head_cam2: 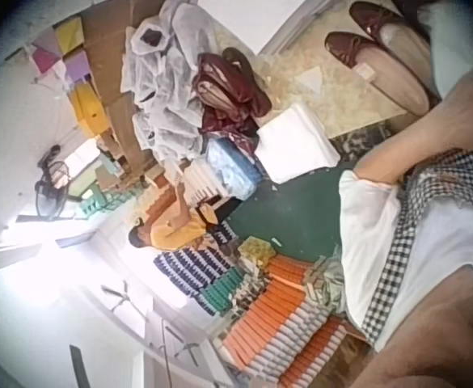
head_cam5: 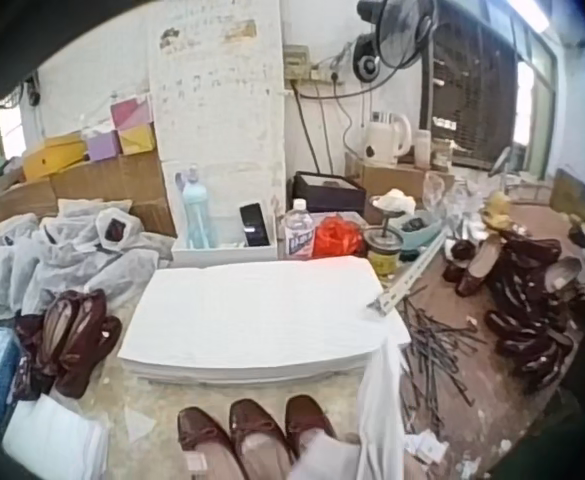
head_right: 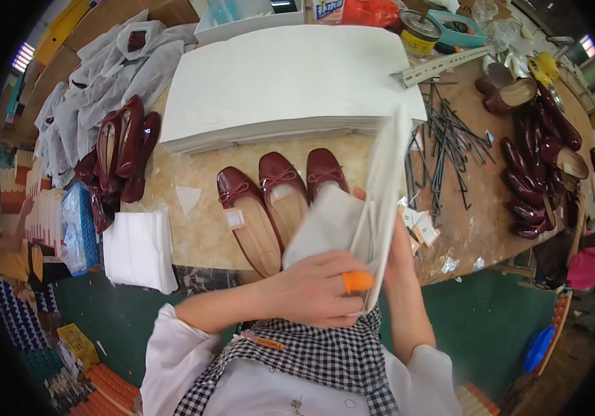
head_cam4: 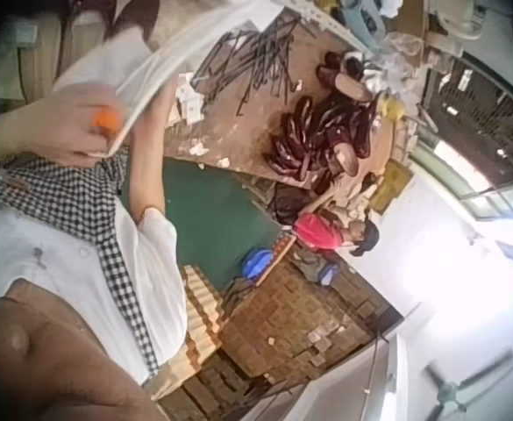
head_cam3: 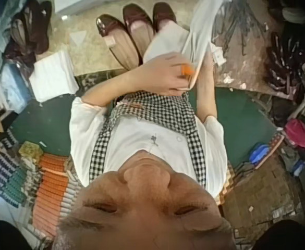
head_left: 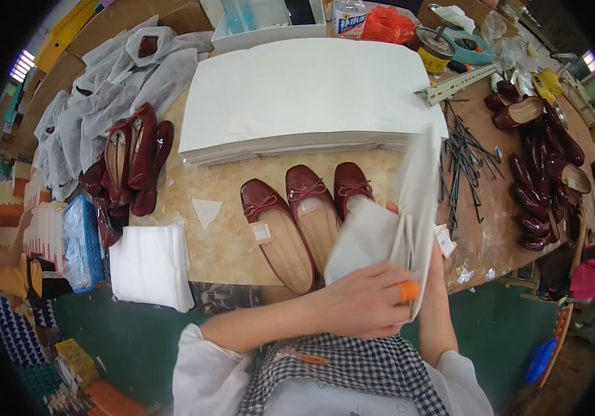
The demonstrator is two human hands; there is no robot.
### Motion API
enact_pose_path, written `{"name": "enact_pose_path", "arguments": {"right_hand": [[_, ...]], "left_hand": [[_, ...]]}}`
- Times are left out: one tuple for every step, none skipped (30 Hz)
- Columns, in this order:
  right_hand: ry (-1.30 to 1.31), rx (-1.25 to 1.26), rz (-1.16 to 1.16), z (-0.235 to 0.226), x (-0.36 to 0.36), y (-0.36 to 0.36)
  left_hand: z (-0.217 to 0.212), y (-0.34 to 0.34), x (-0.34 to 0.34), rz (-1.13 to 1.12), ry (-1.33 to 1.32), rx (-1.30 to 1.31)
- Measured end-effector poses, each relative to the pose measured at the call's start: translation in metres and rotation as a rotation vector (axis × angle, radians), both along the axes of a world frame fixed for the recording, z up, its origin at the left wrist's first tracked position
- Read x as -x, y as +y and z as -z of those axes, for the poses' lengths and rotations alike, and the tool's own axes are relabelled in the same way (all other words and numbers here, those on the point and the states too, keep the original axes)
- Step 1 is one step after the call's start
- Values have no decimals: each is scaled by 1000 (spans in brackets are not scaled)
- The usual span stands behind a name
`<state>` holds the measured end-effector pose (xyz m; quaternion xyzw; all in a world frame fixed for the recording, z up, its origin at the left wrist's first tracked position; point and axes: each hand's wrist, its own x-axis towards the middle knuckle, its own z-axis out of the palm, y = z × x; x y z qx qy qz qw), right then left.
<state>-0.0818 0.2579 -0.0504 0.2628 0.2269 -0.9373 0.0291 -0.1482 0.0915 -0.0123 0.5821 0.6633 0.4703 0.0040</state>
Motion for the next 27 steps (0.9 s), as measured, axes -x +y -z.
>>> {"name": "enact_pose_path", "arguments": {"right_hand": [[145,57,-23,8,-7,-5],[286,118,-47,17,-15,-9],[387,207,-70,13,-22,-24],[293,-119,-116,6,-24,-27],[167,-473,-205,-1,-25,-29],[26,-764,-313,-8,-27,-32],[159,-1155,-318,-9,-12,-20],[297,-1545,-312,-10,-5,-13],[388,-1553,-316,-22,-8,-20],[452,-1632,-321,-21,-8,-32],[517,-1709,-327,-19,-6,-47],[593,-1783,-332,-15,-6,-56],[351,-1661,-358,-1,-6,-45],[274,-1439,-261,8,-3,-27],[188,-1218,-164,12,4,-6],[111,-984,-83,12,12,1],[80,-1013,-164,11,20,-2],[44,-1045,-236,8,28,-8],[9,-1075,-304,5,35,-16],[141,-1269,-353,7,40,-25],[273,-1462,-392,11,45,-33],[409,-1648,-433,18,52,-43],[472,-1888,-414,28,59,-53],[540,-2126,-392,42,68,-64],[594,-2370,-364,54,76,-74],[564,-2475,-420,63,89,-83],[528,-2582,-478,70,106,-89]], "left_hand": [[-1,-3,-7,133,-134,-142],[1,-11,6,-100,-95,-178],[7,-15,5,-141,-161,-177],[20,-21,0,-191,-229,-177],[37,-31,-5,-284,-251,-91],[55,-43,-14,-385,-276,-4],[54,-43,-12,-471,-340,21],[55,-45,-13,-552,-416,51],[43,-36,1,-634,-540,9],[33,-28,4,-704,-666,-17],[39,-22,-6,-435,-873,-66],[41,-24,-6,-440,-894,-25],[46,-26,0,-444,-916,3],[49,-29,7,-448,-938,31],[50,-35,14,-509,-635,292],[51,-34,17,-555,-366,534],[56,-31,21,-590,-91,770],[66,-27,21,-599,196,996],[76,-25,21,-628,209,965],[83,-27,11,-602,189,819],[82,-28,-4,-566,171,673],[83,-33,-21,-529,151,529],[84,-36,-34,-492,227,619],[85,-37,-37,-495,193,671],[83,-35,-40,-488,159,718],[79,-31,-43,-472,127,759],[73,-26,-41,-451,127,744]]}}
